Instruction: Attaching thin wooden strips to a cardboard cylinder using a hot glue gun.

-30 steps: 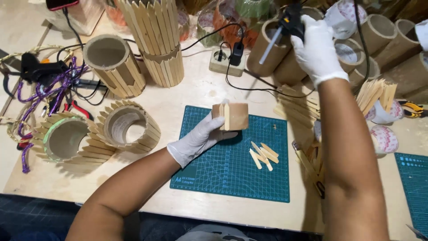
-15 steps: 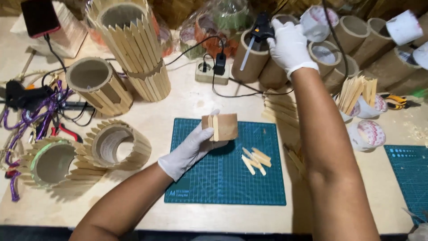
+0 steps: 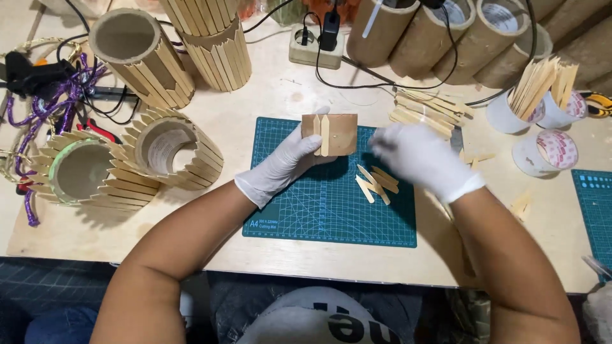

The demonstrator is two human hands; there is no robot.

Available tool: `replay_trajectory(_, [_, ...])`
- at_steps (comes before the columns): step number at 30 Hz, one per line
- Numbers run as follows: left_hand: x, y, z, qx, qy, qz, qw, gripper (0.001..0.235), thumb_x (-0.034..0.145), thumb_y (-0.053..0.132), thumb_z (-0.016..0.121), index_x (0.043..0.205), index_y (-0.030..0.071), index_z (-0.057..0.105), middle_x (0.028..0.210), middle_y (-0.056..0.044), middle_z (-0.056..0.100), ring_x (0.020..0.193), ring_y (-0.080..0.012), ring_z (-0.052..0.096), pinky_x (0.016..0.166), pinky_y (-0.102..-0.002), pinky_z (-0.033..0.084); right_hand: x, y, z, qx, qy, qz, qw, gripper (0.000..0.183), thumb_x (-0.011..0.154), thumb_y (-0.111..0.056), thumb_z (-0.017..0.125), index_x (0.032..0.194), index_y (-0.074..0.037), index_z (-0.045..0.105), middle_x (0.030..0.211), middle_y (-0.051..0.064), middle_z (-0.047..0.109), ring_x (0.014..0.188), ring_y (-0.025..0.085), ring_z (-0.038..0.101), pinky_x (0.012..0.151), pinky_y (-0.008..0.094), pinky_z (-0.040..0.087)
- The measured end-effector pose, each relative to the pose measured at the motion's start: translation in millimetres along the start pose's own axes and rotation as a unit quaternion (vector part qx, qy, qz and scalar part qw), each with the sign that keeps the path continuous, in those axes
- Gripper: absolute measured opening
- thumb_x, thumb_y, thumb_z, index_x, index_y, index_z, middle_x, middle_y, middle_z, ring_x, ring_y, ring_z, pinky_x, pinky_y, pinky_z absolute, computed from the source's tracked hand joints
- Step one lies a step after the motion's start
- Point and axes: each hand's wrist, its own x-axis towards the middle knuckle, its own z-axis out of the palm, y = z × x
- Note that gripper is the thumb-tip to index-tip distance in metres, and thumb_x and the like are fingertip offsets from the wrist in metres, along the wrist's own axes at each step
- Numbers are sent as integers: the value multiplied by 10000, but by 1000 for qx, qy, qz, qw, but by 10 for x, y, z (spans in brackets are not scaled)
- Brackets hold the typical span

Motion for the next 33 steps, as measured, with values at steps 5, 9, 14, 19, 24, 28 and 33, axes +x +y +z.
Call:
replay_trajectory(5, [18, -60, -49, 8, -3, 3, 1000, 867, 861, 300, 747, 1569, 153, 269, 1471, -159, 417, 1282, -308, 511, 1039, -575, 487, 88, 101, 467, 14, -67, -19, 997, 289, 955, -76, 682, 1240, -77, 728, 1148, 153, 758, 1119, 338, 727, 875, 420, 622])
replay_trajectory(9, [57, -121, -100, 4, -5, 4, 1000, 837, 883, 244, 744, 1573, 161, 277, 1469, -180, 405, 1290, -336, 505, 1037, -572, 497, -36, -17, 372, 73, -74, 11, 995, 358, 939, -22, 685, 1294, -63, 705, 1189, 172, 745, 1167, 346, 705, 904, 420, 616])
replay_trajectory(14, [23, -142, -83, 17, 7, 13, 1000, 836, 866, 212, 768, 1559, 164, 304, 1446, -157, 427, 1275, -292, 516, 1028, -525, 525, -341, -15, -50, 231, 6, -10, 973, 318, 956, -5, 648, 1267, -43, 707, 1124, 205, 723, 1067, 337, 697, 894, 454, 567])
replay_trajectory(19, [38, -123, -68, 46, 3, 19, 999, 848, 842, 203, 802, 1548, 159, 336, 1402, -138, 479, 1261, -257, 523, 1043, -492, 519, -477, 46, -125, 414, 65, -39, 907, 291, 931, 27, 673, 1208, -49, 722, 969, 93, 672, 915, 159, 602, 815, 292, 529])
replay_trajectory(24, [52, -202, -172, 67, -10, 22, 997, 885, 813, 216, 833, 1546, 172, 339, 1403, -129, 488, 1277, -242, 505, 1093, -485, 478, -300, 69, 103, 492, 131, -102, 855, 315, 849, 74, 777, 1140, -36, 726, 944, 129, 739, 875, 173, 705, 817, 326, 578])
replay_trajectory(28, [34, -178, -141, 84, -11, 16, 996, 873, 816, 238, 839, 1542, 180, 358, 1415, -130, 489, 1287, -246, 498, 1105, -473, 461, -185, 84, 268, 510, 143, -102, 842, 296, 864, 50, 782, 1133, -59, 724, 959, 96, 744, 895, 140, 695, 829, 304, 570])
replay_trajectory(33, [-40, -193, -69, 89, -14, 47, 995, 850, 842, 190, 826, 1554, 170, 363, 1462, -90, 487, 1336, -182, 439, 1171, -432, 368, -118, 98, 403, 510, 137, -120, 841, 283, 839, 63, 818, 1089, -38, 731, 962, 119, 759, 907, 161, 718, 884, 323, 563])
